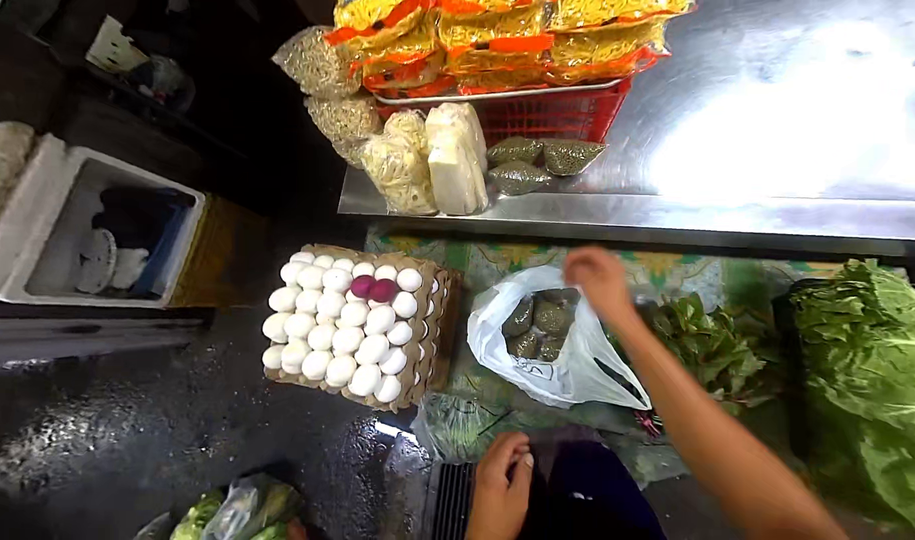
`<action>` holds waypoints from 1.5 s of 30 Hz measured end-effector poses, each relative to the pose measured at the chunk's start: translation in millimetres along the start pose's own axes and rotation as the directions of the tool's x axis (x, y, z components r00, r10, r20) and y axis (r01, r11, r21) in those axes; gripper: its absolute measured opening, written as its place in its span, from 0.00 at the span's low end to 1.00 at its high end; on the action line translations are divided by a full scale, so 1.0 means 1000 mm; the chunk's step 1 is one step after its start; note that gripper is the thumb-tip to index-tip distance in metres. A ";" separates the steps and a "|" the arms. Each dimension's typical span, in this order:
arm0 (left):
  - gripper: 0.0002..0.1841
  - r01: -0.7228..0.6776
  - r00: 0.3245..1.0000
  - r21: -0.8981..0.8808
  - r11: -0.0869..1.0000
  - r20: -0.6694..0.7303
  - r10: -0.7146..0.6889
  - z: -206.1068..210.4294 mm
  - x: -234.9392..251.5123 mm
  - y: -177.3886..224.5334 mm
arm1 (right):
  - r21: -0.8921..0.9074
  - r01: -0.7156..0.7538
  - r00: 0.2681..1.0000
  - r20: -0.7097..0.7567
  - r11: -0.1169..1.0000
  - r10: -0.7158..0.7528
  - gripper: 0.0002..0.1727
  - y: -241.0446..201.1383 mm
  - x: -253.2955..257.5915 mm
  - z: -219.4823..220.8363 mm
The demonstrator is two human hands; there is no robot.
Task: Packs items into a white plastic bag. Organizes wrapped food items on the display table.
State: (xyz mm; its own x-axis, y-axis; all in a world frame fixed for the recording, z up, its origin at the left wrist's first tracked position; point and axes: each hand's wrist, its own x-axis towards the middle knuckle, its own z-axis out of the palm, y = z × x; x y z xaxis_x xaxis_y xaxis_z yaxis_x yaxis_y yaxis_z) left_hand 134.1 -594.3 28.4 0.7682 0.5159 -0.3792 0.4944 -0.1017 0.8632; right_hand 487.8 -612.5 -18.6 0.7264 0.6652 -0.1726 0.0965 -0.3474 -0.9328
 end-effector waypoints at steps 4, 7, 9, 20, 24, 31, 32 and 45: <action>0.13 -0.009 1.000 -0.114 0.993 -0.023 0.006 0.011 0.016 0.019 | -0.537 -0.134 0.894 0.297 0.833 0.335 0.28 0.056 -0.037 0.063; 0.13 -0.095 0.995 -0.162 0.982 0.016 0.099 0.022 0.026 0.034 | -0.622 -0.266 0.896 0.124 0.737 0.427 0.44 0.072 -0.039 0.075; 0.13 -0.107 0.992 -0.186 0.977 0.047 0.118 0.028 0.028 0.037 | -0.650 -0.293 0.894 0.073 0.701 0.442 0.49 0.081 -0.040 0.076; 0.37 0.259 0.961 -0.366 0.894 0.010 -0.275 0.043 0.138 0.031 | -0.208 -0.296 0.955 -0.054 0.932 0.291 0.26 0.034 -0.076 0.042; 0.37 0.253 0.958 -0.724 0.642 0.096 -0.269 0.039 0.151 0.053 | 0.017 0.049 0.998 -0.046 0.999 -0.048 0.36 -0.012 -0.123 0.031; 0.34 -0.013 0.994 -0.599 0.800 -0.092 -0.052 0.034 0.160 0.080 | 0.329 -0.330 0.937 0.226 0.885 0.265 0.52 -0.049 -0.110 0.004; 0.34 -0.034 0.995 -0.560 0.828 -0.098 -0.026 0.032 0.167 0.085 | 0.412 -0.379 0.919 0.274 0.829 0.285 0.48 -0.053 -0.103 0.001; 0.21 -0.189 0.972 -0.013 0.982 0.142 0.189 -0.012 0.359 0.204 | 0.363 -0.045 0.998 0.060 0.931 0.025 0.39 -0.055 0.088 -0.083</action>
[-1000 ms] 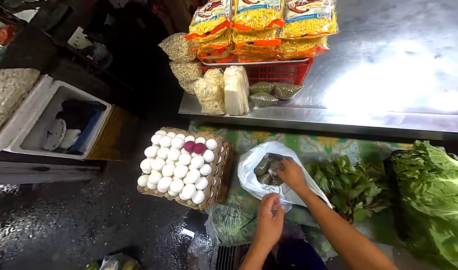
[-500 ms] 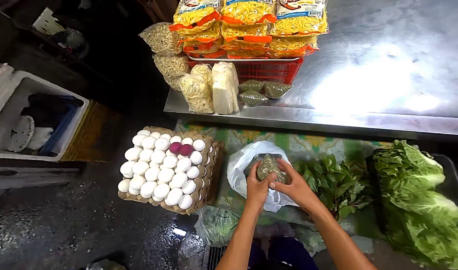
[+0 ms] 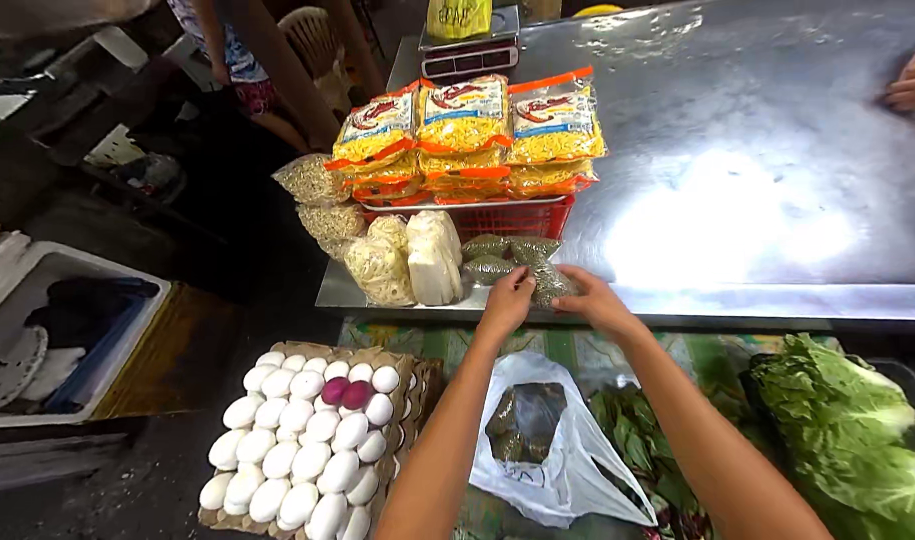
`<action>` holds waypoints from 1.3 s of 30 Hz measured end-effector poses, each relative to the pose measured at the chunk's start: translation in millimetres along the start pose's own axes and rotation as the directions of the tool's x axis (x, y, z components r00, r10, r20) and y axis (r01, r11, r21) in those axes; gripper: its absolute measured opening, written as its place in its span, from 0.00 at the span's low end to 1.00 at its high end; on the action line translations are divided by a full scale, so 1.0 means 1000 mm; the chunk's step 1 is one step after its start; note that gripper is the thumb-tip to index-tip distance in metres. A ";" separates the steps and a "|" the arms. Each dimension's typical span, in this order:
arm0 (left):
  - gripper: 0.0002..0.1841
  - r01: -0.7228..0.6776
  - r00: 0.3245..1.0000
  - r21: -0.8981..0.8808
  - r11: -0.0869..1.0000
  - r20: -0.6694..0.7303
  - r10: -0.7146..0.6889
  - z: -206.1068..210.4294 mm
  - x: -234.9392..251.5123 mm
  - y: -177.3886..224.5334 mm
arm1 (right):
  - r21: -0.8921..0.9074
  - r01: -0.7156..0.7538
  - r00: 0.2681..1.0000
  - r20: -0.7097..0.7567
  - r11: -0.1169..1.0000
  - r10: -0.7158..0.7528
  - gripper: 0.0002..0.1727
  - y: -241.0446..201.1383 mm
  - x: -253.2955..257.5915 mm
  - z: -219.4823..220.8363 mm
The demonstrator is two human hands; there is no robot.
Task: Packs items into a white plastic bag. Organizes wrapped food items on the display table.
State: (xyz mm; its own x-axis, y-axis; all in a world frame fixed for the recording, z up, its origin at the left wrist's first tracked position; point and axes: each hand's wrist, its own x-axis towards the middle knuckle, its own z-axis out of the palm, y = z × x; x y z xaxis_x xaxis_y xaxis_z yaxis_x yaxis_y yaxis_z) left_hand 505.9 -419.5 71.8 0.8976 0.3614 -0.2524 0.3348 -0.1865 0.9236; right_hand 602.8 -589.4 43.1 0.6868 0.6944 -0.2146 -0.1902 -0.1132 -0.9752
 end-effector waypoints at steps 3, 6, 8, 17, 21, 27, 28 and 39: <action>0.22 0.042 0.995 0.259 0.965 -0.099 -0.017 -0.003 0.021 0.012 | -0.360 0.086 0.996 -0.006 0.929 -0.094 0.38 0.005 0.046 -0.018; 0.23 0.012 0.989 0.387 0.922 -0.139 0.045 0.003 0.022 0.001 | -0.563 0.147 0.989 0.088 0.813 -0.117 0.33 0.016 0.068 -0.024; 0.26 -0.074 0.980 0.462 0.884 -0.132 0.151 0.012 0.018 -0.015 | -0.598 0.155 0.987 0.066 0.787 -0.144 0.32 0.021 0.069 -0.020; 0.27 -0.296 0.825 0.849 0.439 -0.004 0.565 0.033 0.052 -0.056 | -0.649 0.333 0.861 -0.086 0.684 -0.502 0.27 0.059 0.066 0.004; 0.25 -0.303 0.821 0.885 0.354 0.054 0.568 0.027 0.065 -0.054 | -0.683 0.362 0.830 -0.073 0.634 -0.553 0.28 0.066 0.067 0.003; 0.29 -0.290 0.886 0.864 0.411 0.080 0.457 0.016 0.068 -0.051 | -0.341 0.188 0.950 -0.175 0.921 -0.259 0.34 0.047 0.066 -0.010; 0.31 -0.288 0.902 0.862 0.417 0.098 0.420 0.014 0.069 -0.049 | -0.236 0.127 0.949 -0.254 0.963 -0.187 0.33 0.043 0.068 -0.013; 0.31 -0.340 0.922 0.873 0.350 0.237 0.305 0.010 0.071 -0.028 | -0.040 0.151 0.894 -0.421 0.988 -0.154 0.14 0.041 0.105 -0.009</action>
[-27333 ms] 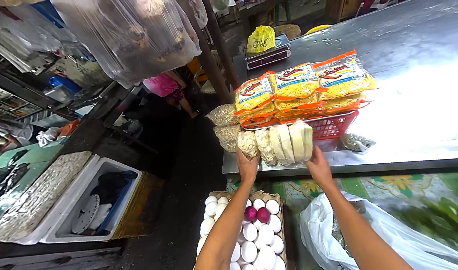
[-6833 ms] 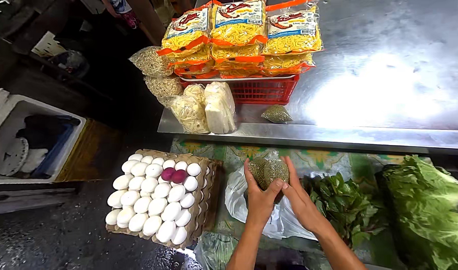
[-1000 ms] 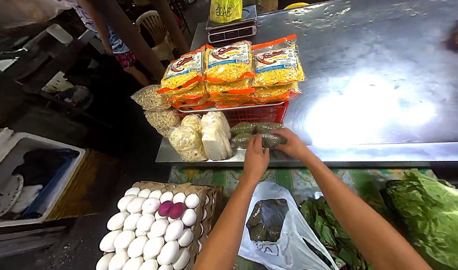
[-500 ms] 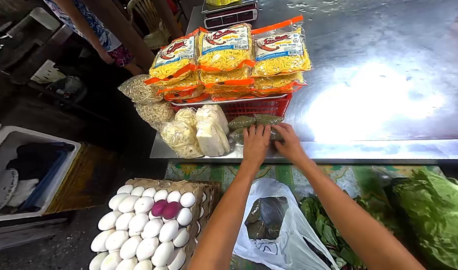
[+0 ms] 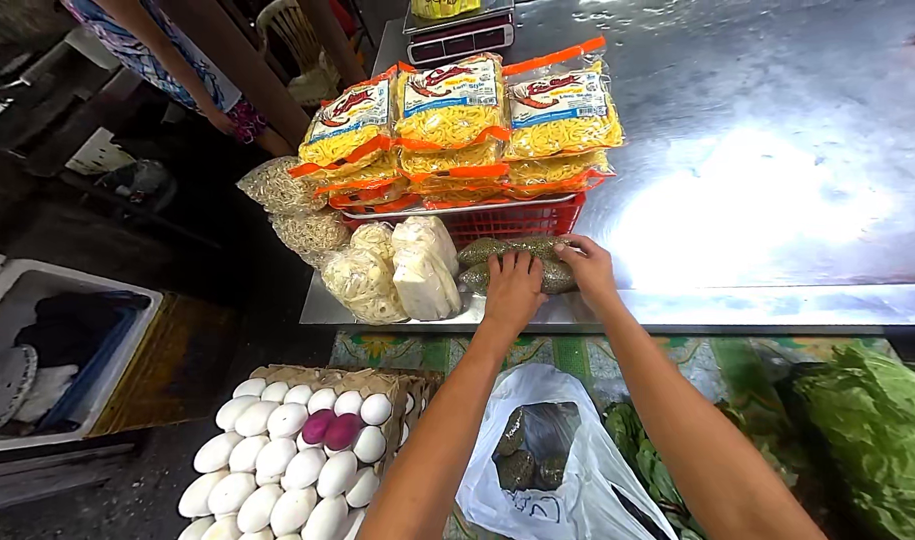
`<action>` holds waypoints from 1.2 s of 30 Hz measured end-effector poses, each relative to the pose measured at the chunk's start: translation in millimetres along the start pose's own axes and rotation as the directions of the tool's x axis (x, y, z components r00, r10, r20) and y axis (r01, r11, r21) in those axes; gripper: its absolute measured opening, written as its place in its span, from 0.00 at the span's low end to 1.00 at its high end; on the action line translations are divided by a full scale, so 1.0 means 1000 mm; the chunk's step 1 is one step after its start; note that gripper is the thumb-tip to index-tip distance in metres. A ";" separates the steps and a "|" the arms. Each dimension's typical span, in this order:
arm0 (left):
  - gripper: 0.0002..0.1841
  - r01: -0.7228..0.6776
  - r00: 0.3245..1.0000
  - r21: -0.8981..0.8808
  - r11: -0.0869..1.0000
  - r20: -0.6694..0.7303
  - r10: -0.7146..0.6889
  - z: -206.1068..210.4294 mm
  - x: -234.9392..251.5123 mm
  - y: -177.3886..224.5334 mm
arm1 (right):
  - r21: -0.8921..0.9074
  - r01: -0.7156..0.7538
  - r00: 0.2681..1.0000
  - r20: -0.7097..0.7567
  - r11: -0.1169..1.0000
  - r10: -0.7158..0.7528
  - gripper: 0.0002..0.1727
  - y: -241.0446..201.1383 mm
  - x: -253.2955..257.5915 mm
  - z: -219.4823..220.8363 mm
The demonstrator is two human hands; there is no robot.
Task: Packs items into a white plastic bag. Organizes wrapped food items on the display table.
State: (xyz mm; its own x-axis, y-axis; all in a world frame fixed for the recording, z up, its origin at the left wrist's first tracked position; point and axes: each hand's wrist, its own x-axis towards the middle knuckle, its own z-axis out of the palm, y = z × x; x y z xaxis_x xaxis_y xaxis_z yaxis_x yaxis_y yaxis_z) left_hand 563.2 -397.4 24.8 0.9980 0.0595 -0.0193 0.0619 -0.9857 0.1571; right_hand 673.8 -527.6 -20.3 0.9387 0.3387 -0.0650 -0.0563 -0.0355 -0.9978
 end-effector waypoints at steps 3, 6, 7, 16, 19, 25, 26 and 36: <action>0.34 -0.016 1.000 -0.024 1.000 -0.012 0.016 -0.001 -0.002 -0.002 | 0.052 0.042 0.998 0.051 0.998 -0.045 0.15 0.006 -0.003 -0.005; 0.51 -0.042 0.998 -0.048 0.998 -0.050 0.040 -0.004 0.007 -0.003 | 0.101 0.030 0.993 0.108 0.994 -0.041 0.14 0.006 -0.001 -0.010; 0.56 -0.054 0.998 -0.054 0.997 -0.036 0.052 -0.006 0.012 -0.004 | 0.116 0.012 0.992 0.120 0.993 -0.026 0.15 0.006 0.000 -0.010; 0.57 -0.069 0.996 0.028 0.997 0.057 0.067 -0.004 0.029 -0.009 | -0.045 0.044 0.999 0.020 0.998 -0.043 0.20 0.006 -0.011 -0.003; 0.53 -0.111 0.991 0.132 0.985 -0.058 0.120 0.011 0.013 -0.009 | -0.084 0.099 0.990 -0.088 0.992 -0.106 0.22 0.008 -0.016 0.000; 0.52 -0.089 0.987 0.118 0.989 -0.125 0.104 0.028 0.006 -0.014 | -0.219 0.252 0.948 -0.137 0.942 -0.286 0.18 0.010 -0.023 0.004; 0.52 -0.075 0.986 0.117 0.990 -0.139 0.091 0.028 0.005 -0.013 | -0.218 0.276 0.937 -0.157 0.936 -0.313 0.16 0.011 -0.021 0.003; 0.21 -0.116 0.900 0.083 0.990 -0.413 0.140 0.051 -0.011 0.020 | -0.094 0.023 0.997 -0.071 0.995 -0.030 0.23 0.008 -0.014 -0.001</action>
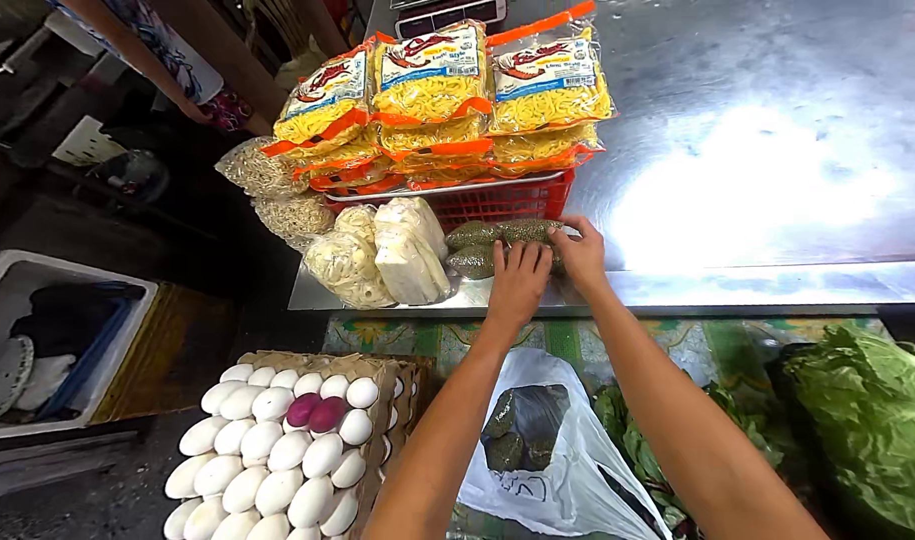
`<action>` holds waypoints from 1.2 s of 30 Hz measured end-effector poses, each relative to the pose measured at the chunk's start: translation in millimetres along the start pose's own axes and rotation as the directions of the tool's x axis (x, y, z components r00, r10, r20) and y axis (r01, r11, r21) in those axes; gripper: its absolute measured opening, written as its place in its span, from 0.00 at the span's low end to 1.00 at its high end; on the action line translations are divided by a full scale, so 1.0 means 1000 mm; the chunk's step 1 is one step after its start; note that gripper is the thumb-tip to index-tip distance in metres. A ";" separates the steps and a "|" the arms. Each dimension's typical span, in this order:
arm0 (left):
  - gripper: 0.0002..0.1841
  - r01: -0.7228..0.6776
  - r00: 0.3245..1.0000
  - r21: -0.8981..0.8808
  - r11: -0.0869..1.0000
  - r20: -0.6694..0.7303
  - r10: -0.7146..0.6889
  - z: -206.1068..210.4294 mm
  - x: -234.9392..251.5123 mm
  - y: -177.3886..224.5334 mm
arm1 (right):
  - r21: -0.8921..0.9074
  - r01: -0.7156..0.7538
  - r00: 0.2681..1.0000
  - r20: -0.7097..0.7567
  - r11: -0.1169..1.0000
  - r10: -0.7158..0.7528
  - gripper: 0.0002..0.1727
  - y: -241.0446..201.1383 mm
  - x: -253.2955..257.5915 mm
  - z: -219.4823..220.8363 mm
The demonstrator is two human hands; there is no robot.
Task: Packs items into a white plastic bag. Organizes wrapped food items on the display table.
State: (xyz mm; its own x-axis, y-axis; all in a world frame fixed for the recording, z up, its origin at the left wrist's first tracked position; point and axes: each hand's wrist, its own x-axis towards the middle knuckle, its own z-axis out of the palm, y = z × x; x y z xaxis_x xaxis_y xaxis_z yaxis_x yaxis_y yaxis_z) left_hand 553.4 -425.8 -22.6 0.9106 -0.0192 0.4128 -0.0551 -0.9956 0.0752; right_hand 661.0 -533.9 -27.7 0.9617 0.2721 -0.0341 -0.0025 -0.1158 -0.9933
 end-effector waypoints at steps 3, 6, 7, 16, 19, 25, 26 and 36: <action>0.28 0.012 0.997 0.015 1.000 0.075 -0.013 -0.005 0.005 0.001 | -0.029 -0.007 0.998 0.059 1.000 0.009 0.21 0.001 0.008 -0.002; 0.26 -0.004 0.994 0.012 1.000 0.109 0.003 -0.010 0.004 -0.004 | -0.045 -0.046 0.985 0.167 0.998 0.053 0.22 -0.004 0.013 -0.002; 0.25 -0.016 0.994 0.002 1.000 0.107 0.016 -0.010 0.005 -0.005 | -0.035 -0.030 0.985 0.168 0.999 0.035 0.19 -0.006 0.011 -0.002; 0.21 -0.051 0.987 -0.012 0.999 0.149 0.052 -0.016 0.007 -0.008 | 0.091 0.052 0.992 0.110 0.995 -0.062 0.17 0.005 0.014 -0.004; 0.24 0.007 0.977 0.015 1.000 0.214 -0.010 -0.012 0.005 -0.006 | 0.083 0.009 0.988 0.151 0.997 -0.022 0.17 0.007 0.019 -0.004; 0.35 0.087 0.968 0.085 0.993 0.228 -0.105 -0.001 0.008 -0.002 | -0.060 -0.030 0.997 0.072 0.998 0.034 0.19 0.000 0.015 0.002; 0.35 0.092 0.965 0.085 0.992 0.237 -0.110 -0.001 0.009 -0.002 | -0.115 -0.023 0.998 0.048 0.993 0.028 0.19 -0.003 0.013 0.003; 0.19 0.295 0.951 -0.078 0.952 0.125 -0.284 -0.051 0.019 -0.044 | -0.063 0.228 0.949 -0.206 0.972 -0.236 0.21 0.005 0.001 0.008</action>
State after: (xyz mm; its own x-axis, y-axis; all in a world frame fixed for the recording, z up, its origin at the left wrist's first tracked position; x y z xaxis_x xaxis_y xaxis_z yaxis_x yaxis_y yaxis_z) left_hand 552.6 -377.4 28.3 0.9327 0.2530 0.2571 0.1842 -0.9468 0.2638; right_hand 659.6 -526.9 -33.6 0.9703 0.0884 0.2253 0.2343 -0.1103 -0.9659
